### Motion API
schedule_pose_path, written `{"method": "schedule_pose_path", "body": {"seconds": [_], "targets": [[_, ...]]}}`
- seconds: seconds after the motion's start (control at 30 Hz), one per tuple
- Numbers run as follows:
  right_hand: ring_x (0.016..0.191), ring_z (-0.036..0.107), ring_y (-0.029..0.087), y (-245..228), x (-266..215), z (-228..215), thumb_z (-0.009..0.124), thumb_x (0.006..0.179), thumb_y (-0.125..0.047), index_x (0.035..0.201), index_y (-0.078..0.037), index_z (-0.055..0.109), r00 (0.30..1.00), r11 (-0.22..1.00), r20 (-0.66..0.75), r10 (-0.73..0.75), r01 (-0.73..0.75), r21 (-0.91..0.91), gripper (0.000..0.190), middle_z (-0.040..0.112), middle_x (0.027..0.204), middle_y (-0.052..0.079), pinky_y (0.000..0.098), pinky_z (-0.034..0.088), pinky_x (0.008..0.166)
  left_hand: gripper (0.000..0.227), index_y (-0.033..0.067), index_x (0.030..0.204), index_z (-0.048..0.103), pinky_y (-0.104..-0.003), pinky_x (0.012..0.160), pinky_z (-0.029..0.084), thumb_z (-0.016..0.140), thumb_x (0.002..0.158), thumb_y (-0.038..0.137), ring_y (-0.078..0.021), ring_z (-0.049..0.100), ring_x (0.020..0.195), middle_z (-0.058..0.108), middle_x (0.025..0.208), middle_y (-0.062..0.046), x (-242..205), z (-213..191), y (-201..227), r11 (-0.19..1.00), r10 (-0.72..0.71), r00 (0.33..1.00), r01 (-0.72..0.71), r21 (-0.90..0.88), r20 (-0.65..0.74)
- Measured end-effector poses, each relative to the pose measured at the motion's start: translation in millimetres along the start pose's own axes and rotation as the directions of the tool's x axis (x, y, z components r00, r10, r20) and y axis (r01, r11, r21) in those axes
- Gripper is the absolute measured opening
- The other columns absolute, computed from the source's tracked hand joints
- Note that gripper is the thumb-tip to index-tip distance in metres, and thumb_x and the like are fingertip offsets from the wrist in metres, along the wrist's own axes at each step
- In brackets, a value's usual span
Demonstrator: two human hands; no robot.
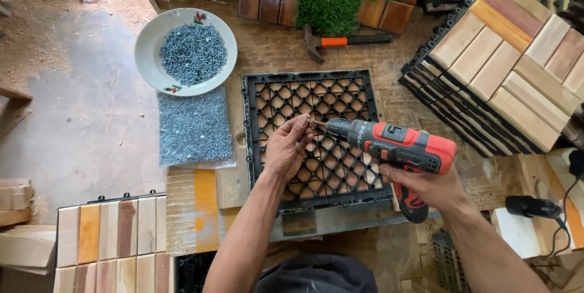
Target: Assembling modular wooden floor tiles by screwing wooden slats onto a plastic grid base using a power drill.
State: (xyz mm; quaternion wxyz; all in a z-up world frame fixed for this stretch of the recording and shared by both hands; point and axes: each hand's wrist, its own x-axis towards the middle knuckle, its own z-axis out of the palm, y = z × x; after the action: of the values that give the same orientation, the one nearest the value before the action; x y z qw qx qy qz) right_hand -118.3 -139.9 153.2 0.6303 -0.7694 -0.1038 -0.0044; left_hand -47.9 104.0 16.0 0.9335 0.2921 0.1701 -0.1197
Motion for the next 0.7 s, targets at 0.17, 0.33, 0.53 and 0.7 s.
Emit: {"method": "schedule_pose_path", "body": {"seconds": [0.17, 0.33, 0.53, 0.7], "targets": [[0.051, 0.071, 0.015, -17, 4, -11, 0.086, 0.069, 0.003, 0.091, 0.004, 0.076, 0.999, 0.996, 0.027, 0.045, -0.043, -0.073, 0.024, 0.075, 0.06, 0.014, 0.0333, 0.062, 0.046, 0.022, -0.0039, 0.112, 0.075, -0.027, 0.071, 0.068, 0.077, 0.094, 0.009, -0.0164, 0.076, 0.073, 0.077, 0.088, -0.019, -10, 11, 12, 0.985, 0.04, 0.999, -0.045, 0.169, 0.031], [0.06, 0.07, 0.013, -31, -11, -49, 0.09, 0.069, -0.015, 0.09, -0.012, 0.058, 0.952, 0.87, 0.077, 0.295, -0.235, -0.433, 0.039, 0.073, 0.069, 0.0, 0.0284, 0.06, 0.055, 0.018, 0.0036, 0.1, 0.08, -0.029, 0.08, 0.063, 0.078, 0.088, 0.017, -0.0154, 0.071, 0.078, 0.078, 0.093, -0.01, -30, 35, 61, 0.721, -0.211, 0.956, 0.011, 0.693, 0.204], [0.033, 0.061, 0.011, -56, 2, -46, 0.088, 0.065, -0.004, 0.093, -0.008, 0.057, 0.941, 0.88, -0.01, 0.338, -0.32, -0.352, 0.042, 0.076, 0.066, 0.007, 0.0251, 0.049, 0.029, 0.069, -0.0046, 0.147, 0.055, -0.021, 0.072, 0.058, 0.073, 0.087, 0.024, -0.0112, 0.069, 0.075, 0.079, 0.1, -0.013, -21, 58, 71, 0.666, -0.437, 0.888, 0.216, 0.714, 0.139], [0.063, 0.072, 0.021, -93, 51, -21, 0.089, 0.073, -0.012, 0.118, -0.011, 0.069, 0.75, 0.584, -0.187, 0.635, -0.624, -0.519, 0.049, 0.076, 0.071, 0.011, 0.0329, 0.055, 0.067, 0.088, 0.0087, 0.151, 0.05, -0.041, 0.093, 0.052, 0.075, 0.086, 0.063, -0.0271, 0.058, 0.103, 0.061, 0.115, -0.017, 15, 42, 33, -0.317, -0.003, 0.909, -0.397, 0.861, 0.418]]}}
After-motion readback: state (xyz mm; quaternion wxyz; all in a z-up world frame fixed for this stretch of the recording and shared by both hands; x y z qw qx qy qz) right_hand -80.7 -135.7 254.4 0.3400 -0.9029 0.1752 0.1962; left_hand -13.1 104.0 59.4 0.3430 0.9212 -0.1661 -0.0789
